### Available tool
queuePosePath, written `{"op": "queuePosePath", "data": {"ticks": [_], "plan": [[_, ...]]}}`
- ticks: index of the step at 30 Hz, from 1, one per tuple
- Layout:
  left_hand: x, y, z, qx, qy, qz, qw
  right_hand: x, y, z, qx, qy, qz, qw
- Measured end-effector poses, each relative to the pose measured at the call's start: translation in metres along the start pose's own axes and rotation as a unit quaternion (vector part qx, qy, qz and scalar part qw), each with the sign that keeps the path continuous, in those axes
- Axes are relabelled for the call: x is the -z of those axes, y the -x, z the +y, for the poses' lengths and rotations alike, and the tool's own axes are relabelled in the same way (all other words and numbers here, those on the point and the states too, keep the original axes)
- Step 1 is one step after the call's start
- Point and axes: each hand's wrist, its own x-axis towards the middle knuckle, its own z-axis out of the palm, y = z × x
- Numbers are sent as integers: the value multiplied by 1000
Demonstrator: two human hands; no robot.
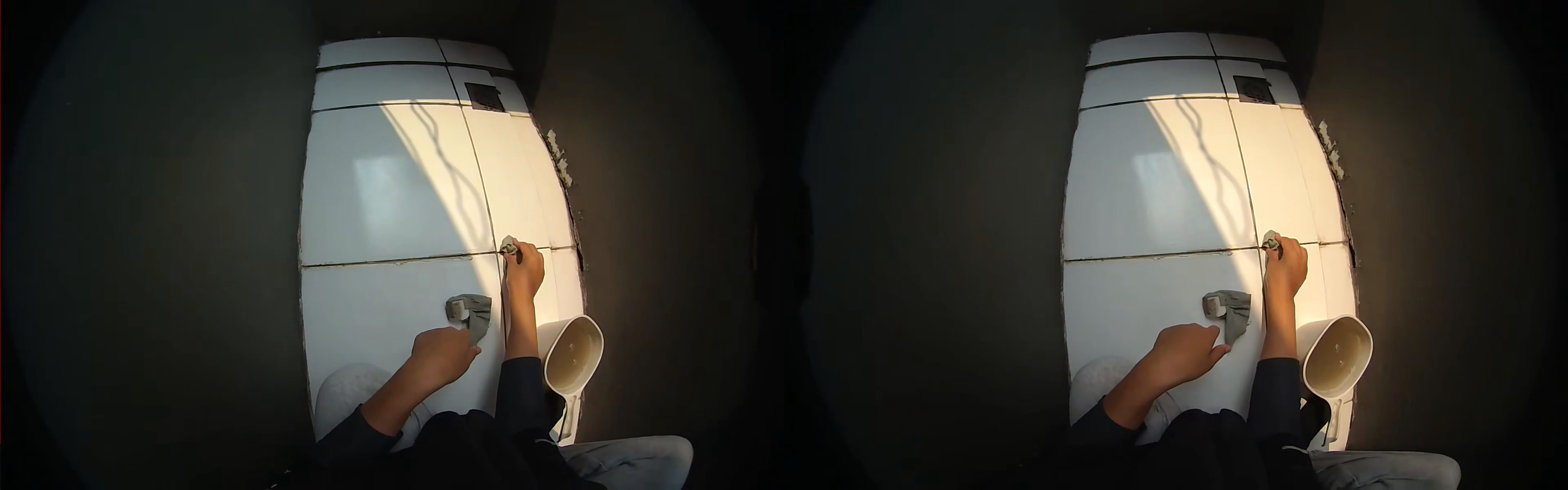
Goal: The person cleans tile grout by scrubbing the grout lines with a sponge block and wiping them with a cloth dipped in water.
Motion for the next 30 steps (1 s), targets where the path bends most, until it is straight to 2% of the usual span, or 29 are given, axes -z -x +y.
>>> {"op": "queuePosePath", "data": {"ticks": [2, 6, 10, 14, 16, 17, 22, 24, 25, 27, 28, 30], "plan": [[-1, 3, 1, 2, -6, -15, 1000, 1, -2, 2, 43, 72, -12, 996], [-2, 7, 2, -8, -17, -3, 1000, -7, 6, -10, -15, -43, -33, 998], [-1, 8, 1, 7, -3, -24, 1000, -8, 10, -27, 39, 33, -64, 997], [7, 14, 3, 24, -15, -17, 999, -15, 14, -31, 36, 20, -81, 996], [9, 17, 2, 38, -22, -25, 999, -32, 21, -30, 129, 47, -73, 988], [9, 19, 0, 32, -32, -22, 999, -34, 26, -38, 128, 8, -70, 989], [17, 26, -6, 36, -32, -42, 998, -40, 41, -77, 115, 8, -134, 984], [33, 36, -9, -49, 20, -80, 995, -44, 50, -97, 102, 10, -181, 978], [41, 41, -9, -47, 22, -81, 995, -49, 53, -102, 124, 6, -182, 975], [57, 48, -11, -187, 169, -140, 957, -59, 62, -114, 132, -4, -192, 972], [61, 47, -15, -185, 172, -140, 957, -64, 66, -119, 141, -14, -199, 970], [66, 47, -22, -277, 272, -196, 900, -75, 76, -129, 170, -46, -184, 967]]}}
